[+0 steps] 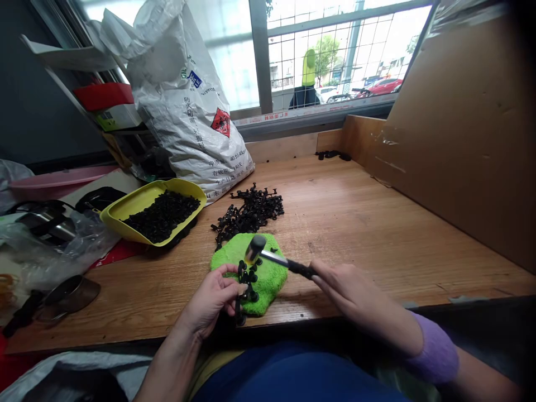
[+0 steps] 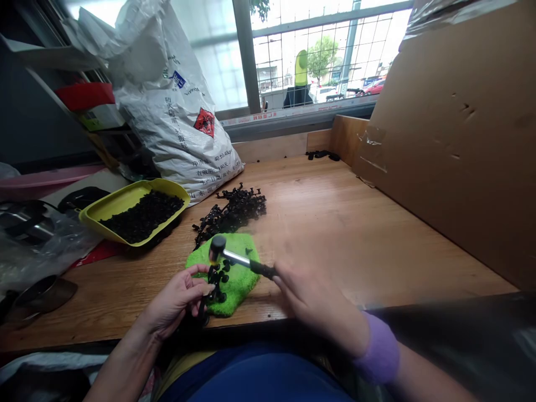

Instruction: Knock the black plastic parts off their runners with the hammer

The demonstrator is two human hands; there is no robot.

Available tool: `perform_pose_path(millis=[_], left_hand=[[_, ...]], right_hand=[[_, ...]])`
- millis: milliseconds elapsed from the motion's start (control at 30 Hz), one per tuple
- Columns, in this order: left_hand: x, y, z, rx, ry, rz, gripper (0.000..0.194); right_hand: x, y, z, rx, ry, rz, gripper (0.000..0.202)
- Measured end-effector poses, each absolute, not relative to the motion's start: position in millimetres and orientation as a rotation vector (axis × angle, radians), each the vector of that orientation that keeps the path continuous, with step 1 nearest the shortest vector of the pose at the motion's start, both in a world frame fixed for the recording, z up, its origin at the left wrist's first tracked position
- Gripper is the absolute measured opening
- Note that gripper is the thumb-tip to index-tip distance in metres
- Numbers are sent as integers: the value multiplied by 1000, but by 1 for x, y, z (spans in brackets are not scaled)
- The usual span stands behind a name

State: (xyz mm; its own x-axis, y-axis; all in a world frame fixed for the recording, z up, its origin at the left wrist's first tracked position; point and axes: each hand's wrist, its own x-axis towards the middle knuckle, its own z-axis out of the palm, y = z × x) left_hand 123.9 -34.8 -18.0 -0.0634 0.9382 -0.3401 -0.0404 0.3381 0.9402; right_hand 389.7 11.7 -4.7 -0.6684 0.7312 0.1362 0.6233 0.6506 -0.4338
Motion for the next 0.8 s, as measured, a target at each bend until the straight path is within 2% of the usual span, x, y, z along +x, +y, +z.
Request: perform_pose_path(millis=[467, 633, 800], left_hand=[[127, -32, -20, 926, 1434, 979, 47], [115, -56, -16, 939, 1424, 1050, 44], [15, -149, -15, 776, 1758, 1077, 42]], right_hand=[[387, 15, -9, -1124, -2668, 338, 22], [397, 17, -16, -978, -2356, 809, 27], [416, 27, -24, -956, -2079, 1110, 31]])
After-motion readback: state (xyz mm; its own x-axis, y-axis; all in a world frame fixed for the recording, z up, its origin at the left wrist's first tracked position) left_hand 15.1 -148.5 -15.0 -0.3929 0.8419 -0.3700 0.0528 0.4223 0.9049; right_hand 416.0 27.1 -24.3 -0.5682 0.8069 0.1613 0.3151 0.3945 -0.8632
